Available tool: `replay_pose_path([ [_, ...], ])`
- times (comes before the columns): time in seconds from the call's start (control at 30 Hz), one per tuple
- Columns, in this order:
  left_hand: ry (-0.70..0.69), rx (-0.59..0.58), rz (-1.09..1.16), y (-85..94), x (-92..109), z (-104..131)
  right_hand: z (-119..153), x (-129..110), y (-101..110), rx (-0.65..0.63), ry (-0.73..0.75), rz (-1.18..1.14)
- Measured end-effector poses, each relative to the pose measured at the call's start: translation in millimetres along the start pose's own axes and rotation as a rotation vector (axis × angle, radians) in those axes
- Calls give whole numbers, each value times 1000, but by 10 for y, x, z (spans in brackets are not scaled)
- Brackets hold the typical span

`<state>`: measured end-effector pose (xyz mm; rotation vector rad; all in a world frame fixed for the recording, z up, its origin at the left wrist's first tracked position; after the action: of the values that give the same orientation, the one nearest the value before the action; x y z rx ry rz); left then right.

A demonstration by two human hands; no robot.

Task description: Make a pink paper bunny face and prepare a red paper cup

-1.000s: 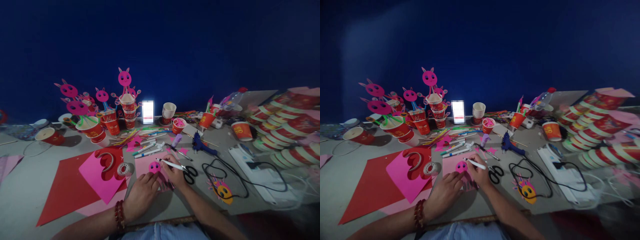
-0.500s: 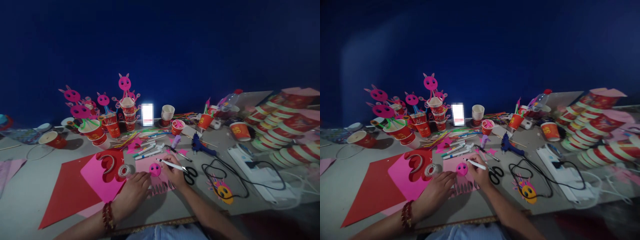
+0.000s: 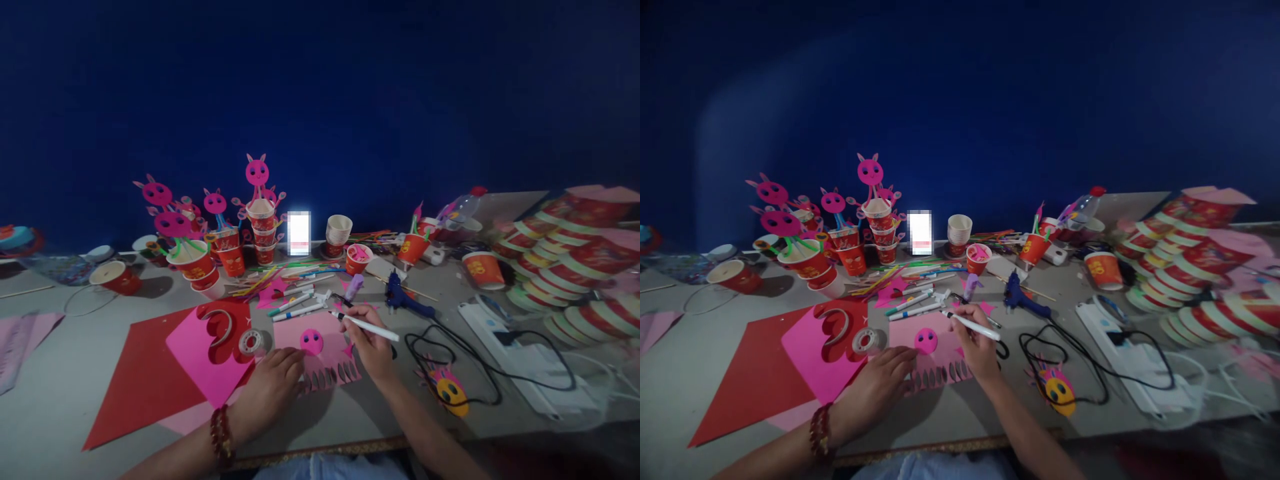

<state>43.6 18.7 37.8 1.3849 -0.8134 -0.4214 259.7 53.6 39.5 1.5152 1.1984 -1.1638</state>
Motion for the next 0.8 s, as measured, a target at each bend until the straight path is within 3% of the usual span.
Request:
replay_pose_path([
  [0.23,86,60,188,93,12,56,339,-76,-47,-212,-162,-141],
  [0.4,140,79,266,0,47,38,510,-105,-81,-222,-135,-167],
  [0.53,98,104,302,-60,94,-8,566,-109,-86,-248,-138,-174],
  [0.8,-16,156,285,12,203,-59,604,-113,-104,-325,-166,-196],
])
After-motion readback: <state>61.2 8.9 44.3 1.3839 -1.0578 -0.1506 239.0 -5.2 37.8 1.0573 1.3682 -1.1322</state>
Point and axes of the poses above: each hand's wrist, its own z-axis away from the middle knuckle, its own y-axis out of the back of the hand, x = y × z, the point moved 3 cm from there along -z, towards the middle knuckle, and after that the axes turned 2 degrees about -x, right-handed, at the moved point
